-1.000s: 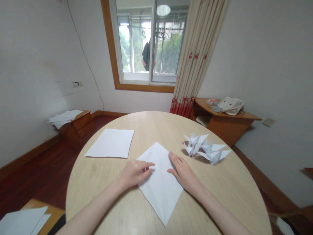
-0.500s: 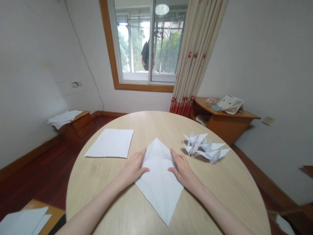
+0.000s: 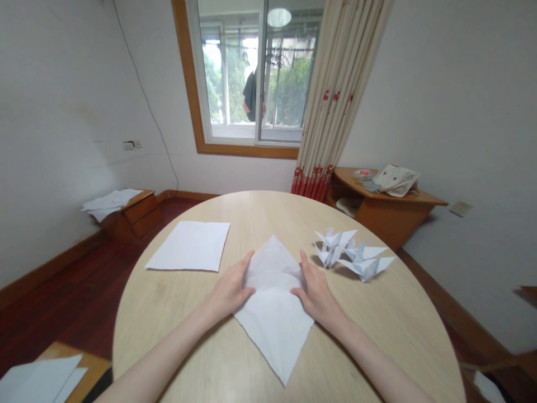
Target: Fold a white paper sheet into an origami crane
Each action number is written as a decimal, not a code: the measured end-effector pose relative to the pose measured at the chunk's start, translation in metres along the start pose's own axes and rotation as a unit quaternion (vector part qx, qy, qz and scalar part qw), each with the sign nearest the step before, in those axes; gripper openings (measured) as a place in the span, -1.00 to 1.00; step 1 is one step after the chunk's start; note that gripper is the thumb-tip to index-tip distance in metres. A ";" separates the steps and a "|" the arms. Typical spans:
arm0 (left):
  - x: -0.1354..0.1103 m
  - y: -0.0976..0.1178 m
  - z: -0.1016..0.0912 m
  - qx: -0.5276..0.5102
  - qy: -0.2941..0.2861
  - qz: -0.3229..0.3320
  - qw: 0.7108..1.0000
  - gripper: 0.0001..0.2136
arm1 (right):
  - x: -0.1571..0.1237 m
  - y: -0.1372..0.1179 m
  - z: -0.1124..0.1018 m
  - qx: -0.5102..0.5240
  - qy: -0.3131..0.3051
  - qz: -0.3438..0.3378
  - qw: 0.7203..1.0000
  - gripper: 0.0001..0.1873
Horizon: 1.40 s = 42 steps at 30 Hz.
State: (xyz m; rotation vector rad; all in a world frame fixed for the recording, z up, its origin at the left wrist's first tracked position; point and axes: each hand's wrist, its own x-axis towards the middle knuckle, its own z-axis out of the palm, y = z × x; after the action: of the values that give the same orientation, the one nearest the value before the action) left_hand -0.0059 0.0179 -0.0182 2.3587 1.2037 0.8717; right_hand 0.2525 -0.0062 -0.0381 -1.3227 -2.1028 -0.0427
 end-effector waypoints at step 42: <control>-0.011 0.020 -0.020 -0.110 0.031 0.181 0.977 -0.34 | 0.002 -0.031 -0.040 0.270 0.068 -0.138 0.950 -0.40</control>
State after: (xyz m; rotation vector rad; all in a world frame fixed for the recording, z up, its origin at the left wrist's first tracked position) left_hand -0.0117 -0.0020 0.0036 2.4146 0.6610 1.1369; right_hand 0.2464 -0.0343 0.0044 -0.6791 -1.9712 0.2956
